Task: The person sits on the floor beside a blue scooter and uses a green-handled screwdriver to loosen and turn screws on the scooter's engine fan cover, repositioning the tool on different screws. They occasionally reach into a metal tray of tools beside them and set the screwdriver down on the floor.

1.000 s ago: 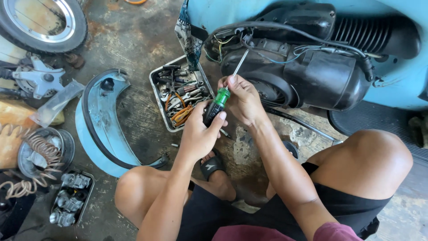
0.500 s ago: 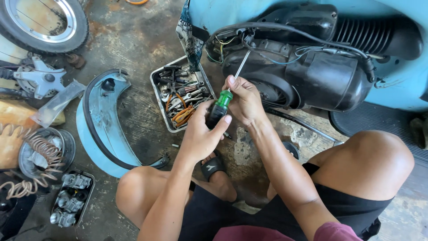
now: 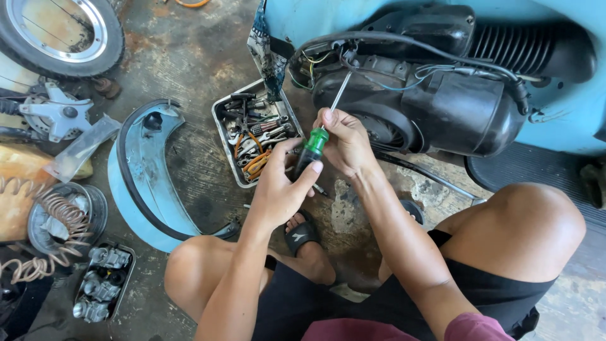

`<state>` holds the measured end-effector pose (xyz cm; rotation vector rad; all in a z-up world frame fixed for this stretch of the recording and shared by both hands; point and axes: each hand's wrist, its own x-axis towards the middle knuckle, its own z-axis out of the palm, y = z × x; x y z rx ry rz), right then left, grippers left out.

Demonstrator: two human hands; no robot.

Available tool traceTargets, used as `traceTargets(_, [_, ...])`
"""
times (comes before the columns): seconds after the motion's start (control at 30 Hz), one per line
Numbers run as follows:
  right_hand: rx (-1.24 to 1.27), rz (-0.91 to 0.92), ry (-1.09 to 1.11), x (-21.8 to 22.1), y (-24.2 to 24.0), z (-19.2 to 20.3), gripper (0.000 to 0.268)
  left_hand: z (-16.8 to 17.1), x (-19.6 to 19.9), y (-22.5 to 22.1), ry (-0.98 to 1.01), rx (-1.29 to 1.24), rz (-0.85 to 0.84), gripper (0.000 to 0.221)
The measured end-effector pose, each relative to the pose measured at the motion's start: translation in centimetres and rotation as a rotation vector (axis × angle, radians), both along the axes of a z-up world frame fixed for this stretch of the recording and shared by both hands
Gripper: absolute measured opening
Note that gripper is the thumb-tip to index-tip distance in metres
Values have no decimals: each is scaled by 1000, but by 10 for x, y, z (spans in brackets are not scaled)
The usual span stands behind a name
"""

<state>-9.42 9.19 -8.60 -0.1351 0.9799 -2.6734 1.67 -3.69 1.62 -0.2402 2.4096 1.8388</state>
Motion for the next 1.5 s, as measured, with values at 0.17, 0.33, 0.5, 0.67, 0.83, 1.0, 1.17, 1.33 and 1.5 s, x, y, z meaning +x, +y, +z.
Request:
traceTargets(0.17, [-52, 86, 12, 5, 4, 7, 31, -6, 1, 2, 38, 24, -8, 54])
traceTargets(0.33, [-15, 18, 19, -4, 2, -15, 26, -12, -2, 1, 48, 23, -23, 54])
traceTargets(0.5, [-9, 46, 8, -1, 7, 1, 25, -10, -4, 0, 31, 45, -25, 51])
traceTargets(0.67, [-60, 82, 18, -10, 8, -21, 23, -5, -3, 1, 9, 45, -26, 50])
traceTargets(0.83, [-20, 19, -38, -4, 3, -9, 31, -6, -3, 0, 35, -2, -31, 52])
traceTargets(1.0, [-116, 99, -33, -3, 9, -4, 25, -4, -1, 0, 6, -26, -25, 52])
traceTargets(1.17, [-110, 55, -47, -4, 5, -13, 27, 0, 2, 1, 24, -51, 9, 59])
traceTargets(1.33, [-172, 155, 5, 2, 11, 3, 29, -4, 1, 3, 19, -23, 45, 45])
traceTargets(1.5, [-193, 142, 9, -6, 9, -14, 25, 1, 1, 3, 60, -108, 6, 51])
